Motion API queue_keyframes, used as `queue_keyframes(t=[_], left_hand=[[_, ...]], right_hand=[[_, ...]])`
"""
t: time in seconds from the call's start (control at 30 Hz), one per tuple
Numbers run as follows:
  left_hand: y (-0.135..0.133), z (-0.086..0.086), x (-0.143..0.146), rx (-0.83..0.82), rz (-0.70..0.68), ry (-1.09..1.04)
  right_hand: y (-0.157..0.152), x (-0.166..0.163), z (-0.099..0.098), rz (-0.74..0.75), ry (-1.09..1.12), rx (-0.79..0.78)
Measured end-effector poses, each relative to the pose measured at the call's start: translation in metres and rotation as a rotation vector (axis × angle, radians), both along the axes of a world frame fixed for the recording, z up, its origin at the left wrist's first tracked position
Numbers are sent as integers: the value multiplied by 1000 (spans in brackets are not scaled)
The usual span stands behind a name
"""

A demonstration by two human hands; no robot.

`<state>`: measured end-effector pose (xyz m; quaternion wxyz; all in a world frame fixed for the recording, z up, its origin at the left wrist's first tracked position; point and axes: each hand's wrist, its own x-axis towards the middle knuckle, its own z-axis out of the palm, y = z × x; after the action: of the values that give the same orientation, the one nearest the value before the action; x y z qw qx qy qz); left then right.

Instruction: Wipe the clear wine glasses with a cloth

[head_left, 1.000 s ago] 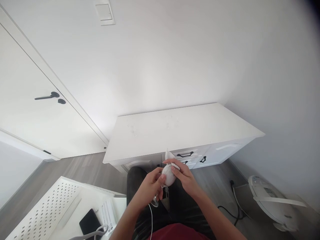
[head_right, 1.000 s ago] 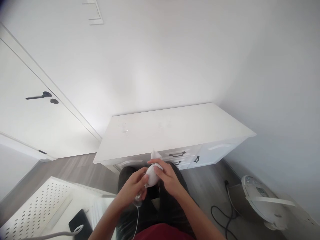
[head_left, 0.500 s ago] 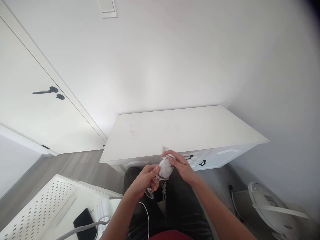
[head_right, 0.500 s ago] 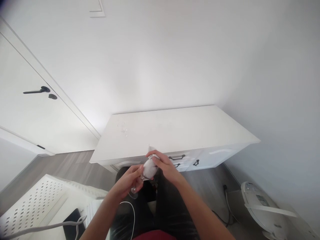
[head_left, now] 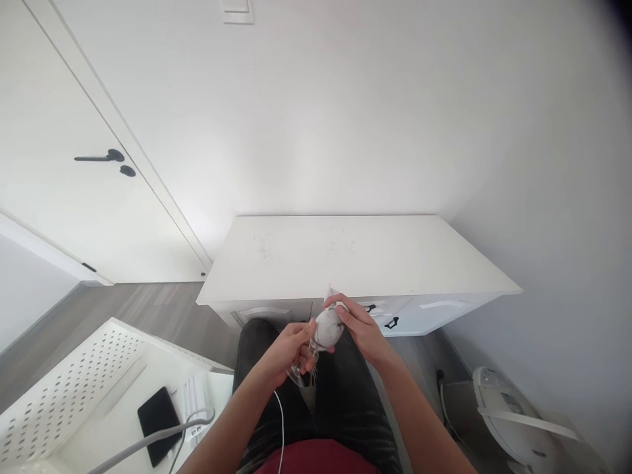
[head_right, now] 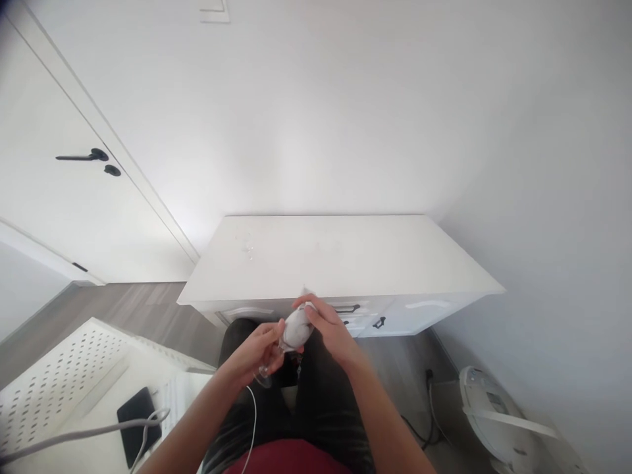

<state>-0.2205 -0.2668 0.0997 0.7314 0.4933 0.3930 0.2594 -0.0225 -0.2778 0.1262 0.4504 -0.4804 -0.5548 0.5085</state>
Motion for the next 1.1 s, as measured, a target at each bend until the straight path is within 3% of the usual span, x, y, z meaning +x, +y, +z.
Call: queue_keyframes(t=[0.1,0.17,0.23,0.37,0.63,0.73,0.87,1.0,1.1], left_hand=[[5,4,-3,365,247,223],[7,9,-5,512,310,287],[6,16,-8,438,230,200],[0,30,-12,113,54,-73],[-6,30,-27,141,255,-55],[-10,34,-34,189,247,-85],[-15,38,-29,237,281,-131],[-18,35,-15,147,402,-183],[-21,36,-12,148,455,-200]], right_hand=[[3,-5,2,-22,-191,85],[6,-9,3,-35,-143,85],[9,-11,5,-79,53,51],[13,-17,5,-178,374,-22],[13,7,-15,-491,578,74],[7,13,-12,-530,543,59],[-8,-19,-8,-505,423,66],[-29,-60,-10,-253,-129,324],[-34,-70,-12,-147,-268,485]])
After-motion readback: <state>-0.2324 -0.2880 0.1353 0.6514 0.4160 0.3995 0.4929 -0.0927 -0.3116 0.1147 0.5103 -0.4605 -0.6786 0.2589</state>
